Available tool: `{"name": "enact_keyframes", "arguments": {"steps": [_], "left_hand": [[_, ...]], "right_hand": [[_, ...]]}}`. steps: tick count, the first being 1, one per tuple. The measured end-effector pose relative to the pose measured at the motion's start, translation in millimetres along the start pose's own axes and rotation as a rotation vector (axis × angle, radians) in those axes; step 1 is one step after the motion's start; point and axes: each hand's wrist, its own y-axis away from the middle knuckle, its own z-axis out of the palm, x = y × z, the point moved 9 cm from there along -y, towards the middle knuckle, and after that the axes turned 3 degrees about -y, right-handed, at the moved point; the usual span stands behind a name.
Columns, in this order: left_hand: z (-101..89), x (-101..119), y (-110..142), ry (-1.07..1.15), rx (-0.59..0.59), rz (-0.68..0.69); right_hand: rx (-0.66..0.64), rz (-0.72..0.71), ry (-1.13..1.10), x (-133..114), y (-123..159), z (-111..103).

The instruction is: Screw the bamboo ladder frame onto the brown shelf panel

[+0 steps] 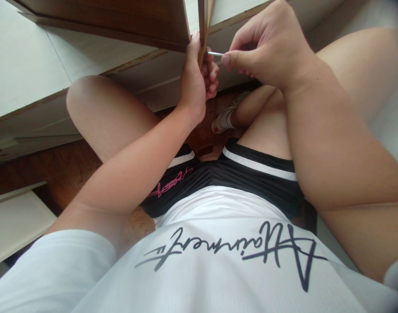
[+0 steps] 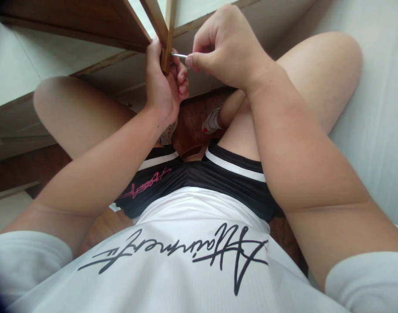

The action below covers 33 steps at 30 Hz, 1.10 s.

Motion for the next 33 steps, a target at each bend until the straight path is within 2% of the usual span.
{"name": "enact_keyframes", "arguments": {"steps": [12, 19, 24, 33], "left_hand": [[-3.1, -1.7, -2.9, -0.044, 0.001, 0.024], [-2.6, -4.2, 0.8, 0.006, 0.04, -0.048], [-1.2, -2.0, 0.0, 0.0, 0.016, -0.027], [-3.1, -4.8, -4.7, 0.033, 0.003, -0.008]], "right_hand": [[0.016, -0.024, 0.025, -0.9, -1.1, -0.2], [0.01, -0.037, 0.018, -5.0, -1.4, 2.6], [0.008, -0.063, 0.039, -6.1, -1.9, 2.9], [-0.002, 0.03, -0.042, 0.4, -2.2, 8.1]]}}
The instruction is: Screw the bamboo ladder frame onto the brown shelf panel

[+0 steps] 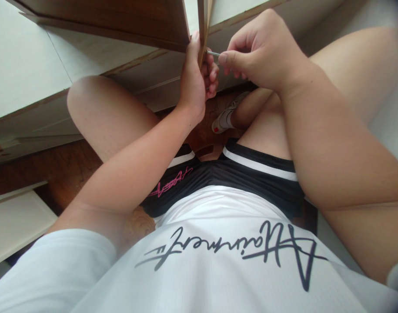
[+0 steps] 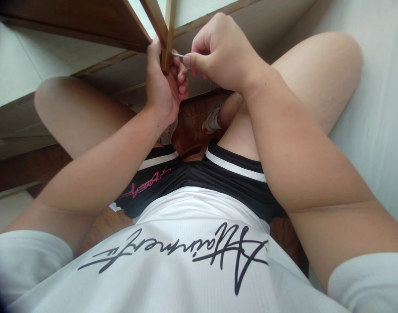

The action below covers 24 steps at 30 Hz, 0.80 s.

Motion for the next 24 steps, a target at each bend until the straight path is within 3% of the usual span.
{"name": "enact_keyframes", "arguments": {"steps": [9, 17, 24], "left_hand": [[0.6, 2, 3, 0.014, 0.0, 0.006], [1.6, 4, 2, -0.082, -0.011, 0.035], [0.3, 0, 3, 0.014, 0.009, -0.016]], "right_hand": [[-0.079, 0.107, -0.34, 15, -5, 14], [-0.087, 0.075, -0.286, 9, -3, 9], [0.043, -0.022, -0.065, 2, -1, -3]]}}
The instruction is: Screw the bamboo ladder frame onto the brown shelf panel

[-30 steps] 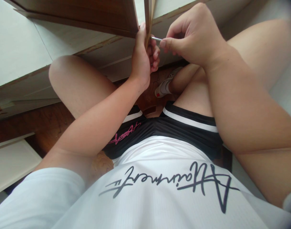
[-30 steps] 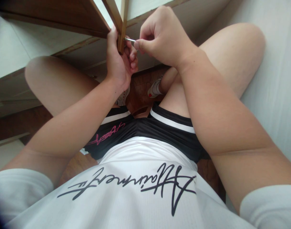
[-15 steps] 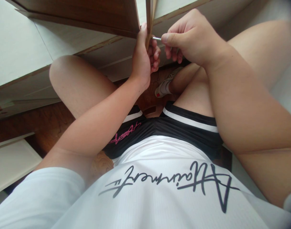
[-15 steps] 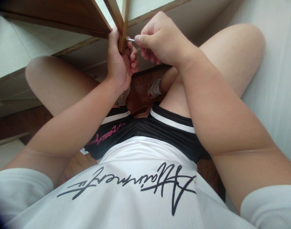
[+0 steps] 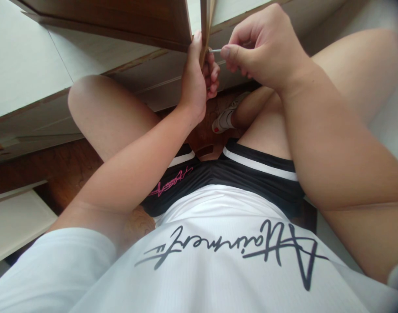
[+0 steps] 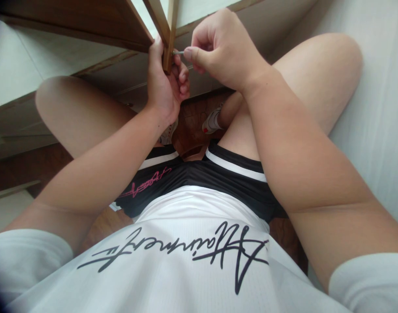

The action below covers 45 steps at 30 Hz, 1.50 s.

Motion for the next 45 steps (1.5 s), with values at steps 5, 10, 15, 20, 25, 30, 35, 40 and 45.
{"name": "enact_keyframes", "arguments": {"steps": [5, 10, 15, 20, 25, 30, 35, 40, 45], "left_hand": [[1.0, 4, 0, -0.039, -0.017, 0.04], [2.8, 5, 0, -0.06, -0.03, 0.042], [0.8, 3, 1, -0.064, 0.012, 0.013], [-0.6, 2, 1, -0.054, 0.008, 0.008], [0.1, 4, 0, -0.118, 0.001, 0.014], [3.3, 7, 3, -0.149, 0.013, -0.017], [2.3, 7, 3, -0.145, 0.014, -0.008], [1.8, 6, 0, -0.147, -0.019, 0.02], [1.4, 6, 0, -0.108, -0.009, 0.014]], "right_hand": [[0.022, -0.072, 0.131, -6, -1, -4], [0.024, -0.026, 0.056, -3, 0, -4], [0.009, 0.005, -0.072, 0, 1, 2], [-0.057, 0.042, -0.196, 2, -2, 10], [-0.092, 0.034, -0.21, 3, -2, 12], [-0.082, 0.054, -0.215, 4, -1, 11], [-0.095, 0.119, -0.218, 11, -1, 9], [-0.125, 0.127, -0.289, 10, 0, 10], [-0.108, 0.125, -0.264, 8, 0, 7]]}}
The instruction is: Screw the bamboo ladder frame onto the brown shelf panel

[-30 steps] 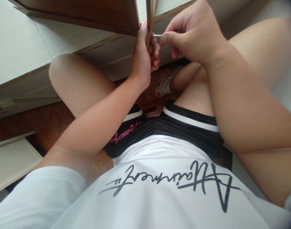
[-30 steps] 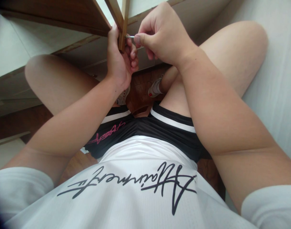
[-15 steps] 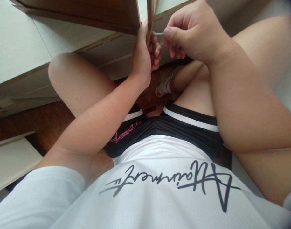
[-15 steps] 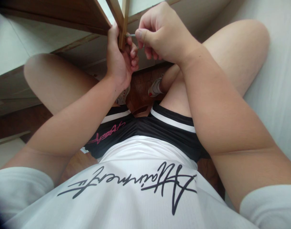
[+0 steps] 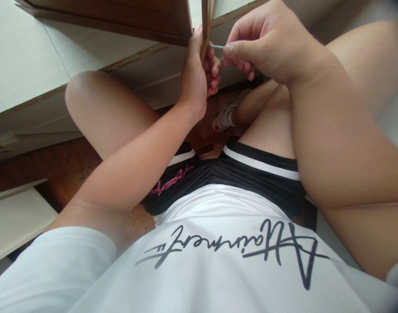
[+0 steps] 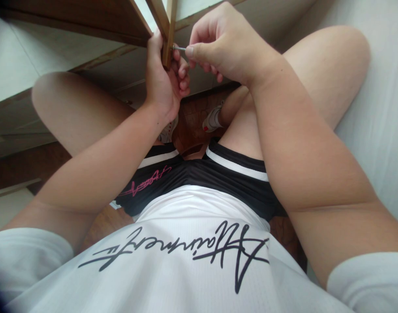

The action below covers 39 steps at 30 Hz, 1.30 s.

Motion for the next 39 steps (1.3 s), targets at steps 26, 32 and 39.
{"name": "enact_keyframes", "arguments": {"steps": [26, 32, 39], "left_hand": [[-0.7, 1, 0, -0.05, 0.01, 0.002], [-0.4, 1, 0, -0.067, 0.008, 0.014], [0.2, 1, 2, -0.09, 0.027, -0.023]], "right_hand": [[-0.034, 0.012, -0.031, 1, -1, 8], [-0.04, 0.032, -0.042, -1, -1, 6], [-0.077, 0.04, -0.042, 1, 0, 7]]}}
